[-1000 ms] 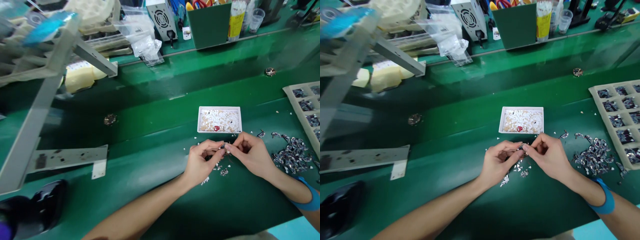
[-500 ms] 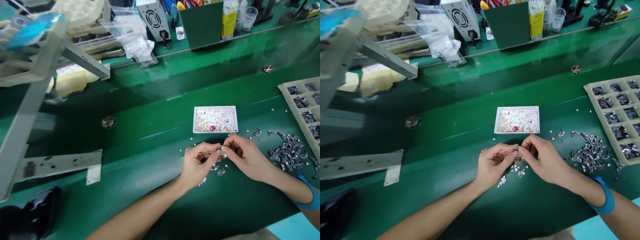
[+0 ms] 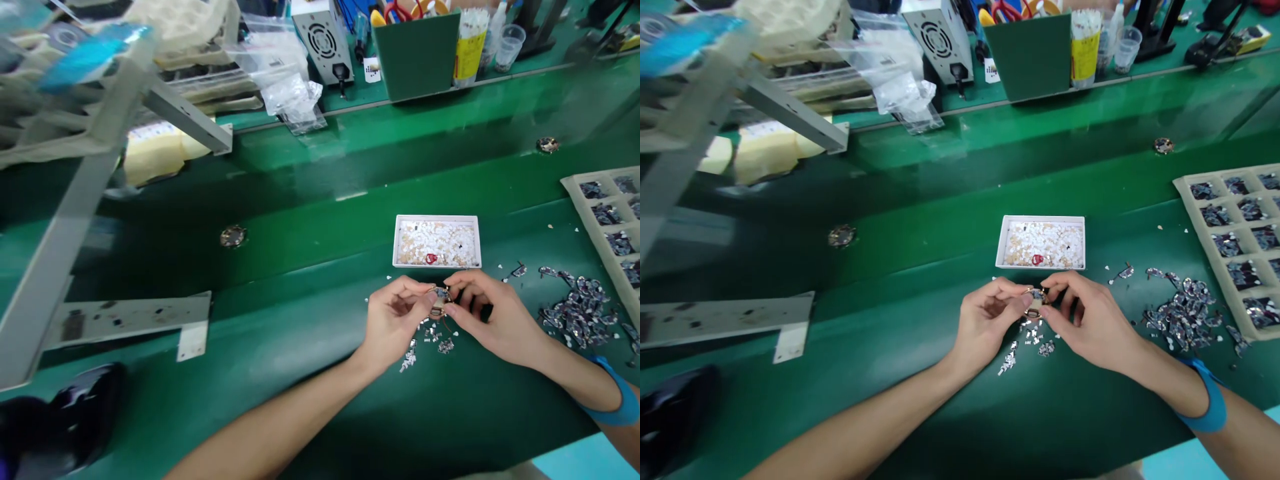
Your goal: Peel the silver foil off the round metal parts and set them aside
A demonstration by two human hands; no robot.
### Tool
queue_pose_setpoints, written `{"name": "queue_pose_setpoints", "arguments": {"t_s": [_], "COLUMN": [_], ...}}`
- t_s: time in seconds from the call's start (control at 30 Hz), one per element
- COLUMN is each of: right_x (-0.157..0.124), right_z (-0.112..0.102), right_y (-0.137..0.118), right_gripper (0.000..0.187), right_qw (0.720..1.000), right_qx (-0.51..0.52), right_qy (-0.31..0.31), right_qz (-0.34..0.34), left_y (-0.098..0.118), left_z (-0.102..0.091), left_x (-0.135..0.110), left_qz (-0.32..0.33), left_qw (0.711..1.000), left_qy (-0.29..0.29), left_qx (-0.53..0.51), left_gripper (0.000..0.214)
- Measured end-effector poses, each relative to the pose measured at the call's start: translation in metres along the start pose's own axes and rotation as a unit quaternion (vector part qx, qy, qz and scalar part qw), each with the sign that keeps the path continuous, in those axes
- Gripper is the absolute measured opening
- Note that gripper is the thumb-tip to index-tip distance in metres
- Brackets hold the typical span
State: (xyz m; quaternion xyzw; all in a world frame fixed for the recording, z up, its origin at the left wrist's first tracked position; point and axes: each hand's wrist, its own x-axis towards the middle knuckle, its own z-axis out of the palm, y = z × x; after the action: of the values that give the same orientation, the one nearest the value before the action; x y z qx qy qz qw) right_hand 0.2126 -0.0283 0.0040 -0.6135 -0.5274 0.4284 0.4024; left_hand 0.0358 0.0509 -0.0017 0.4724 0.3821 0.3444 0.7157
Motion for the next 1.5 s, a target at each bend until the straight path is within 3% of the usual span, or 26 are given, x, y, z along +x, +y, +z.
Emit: {"name": "queue_pose_setpoints", "arguments": {"t_s": [0.3, 0.43, 0.57, 0.7, 0.77, 0.83, 0.9, 1.0, 1.07, 1.13, 1.2, 1.23, 1.27, 1.33, 1.4, 1.5], "right_x": [0.004, 0.004, 0.005, 0.003, 0.001, -0.001, -0.002, -0.004, -0.005, -0.006, -0.006, -0.006, -0.006, -0.007, -0.008, -0.008], "right_z": [-0.003, -0.003, -0.006, -0.006, -0.002, 0.004, 0.011, 0.019, 0.022, 0.022, 0.02, 0.019, 0.016, 0.012, 0.011, 0.019], "right_y": [0.0, 0.001, 0.002, 0.002, 0.002, 0.003, 0.006, 0.011, 0.012, 0.01, 0.005, 0.002, -0.001, -0.007, -0.01, -0.003], "right_gripper": [0.019, 0.018, 0.031, 0.033, 0.029, 0.023, 0.027, 0.046, 0.061, 0.074, 0.086, 0.09, 0.092, 0.094, 0.092, 0.075], "right_qw": [0.998, 0.995, 0.993, 0.998, 0.999, 0.991, 0.97, 0.942, 0.931, 0.922, 0.92, 0.922, 0.923, 0.924, 0.916, 0.881], "right_qx": [0.044, 0.102, 0.109, 0.044, -0.01, -0.085, -0.165, -0.238, -0.279, -0.309, -0.312, -0.306, -0.298, -0.289, -0.306, -0.363], "right_qy": [0.019, 0.018, 0.027, 0.036, 0.04, 0.037, 0.013, -0.05, -0.089, -0.125, -0.155, -0.169, -0.179, -0.187, -0.175, -0.124], "right_qz": [-0.028, 0.007, 0.042, 0.011, -0.032, -0.101, -0.181, -0.229, -0.219, -0.198, -0.178, -0.17, -0.163, -0.164, -0.192, -0.278], "left_y": [-0.005, -0.005, -0.003, 0.0, 0.003, 0.008, 0.012, 0.016, 0.017, 0.02, 0.024, 0.028, 0.032, 0.039, 0.047, 0.063], "left_z": [0.003, 0.001, -0.001, -0.005, -0.006, -0.006, -0.006, -0.01, -0.019, -0.039, -0.066, -0.081, -0.096, -0.121, -0.135, -0.139], "left_x": [0.0, -0.003, -0.003, -0.005, -0.011, -0.019, -0.028, -0.031, -0.021, 0.002, 0.033, 0.051, 0.068, 0.097, 0.117, 0.126], "left_qz": [-0.002, -0.003, -0.041, -0.052, -0.002, 0.131, 0.306, 0.43, 0.473, 0.491, 0.402, 0.329, 0.26, 0.147, 0.102, 0.076], "left_qw": [0.999, 0.996, 0.997, 0.992, 0.994, 0.985, 0.928, 0.857, 0.836, 0.823, 0.829, 0.832, 0.838, 0.851, 0.853, 0.815], "left_qy": [-0.031, -0.069, -0.064, -0.078, -0.085, -0.101, -0.135, -0.17, -0.137, -0.03, 0.171, 0.252, 0.283, 0.266, 0.222, 0.203], "left_qx": [0.021, 0.05, -0.005, -0.082, -0.061, 0.044, 0.166, 0.228, 0.243, 0.284, 0.348, 0.369, 0.387, 0.427, 0.461, 0.538], "left_gripper": [0.017, 0.022, 0.019, 0.02, 0.014, 0.015, 0.023, 0.027, 0.024, 0.018, 0.012, 0.021, 0.032, 0.042, 0.04, 0.03]}}
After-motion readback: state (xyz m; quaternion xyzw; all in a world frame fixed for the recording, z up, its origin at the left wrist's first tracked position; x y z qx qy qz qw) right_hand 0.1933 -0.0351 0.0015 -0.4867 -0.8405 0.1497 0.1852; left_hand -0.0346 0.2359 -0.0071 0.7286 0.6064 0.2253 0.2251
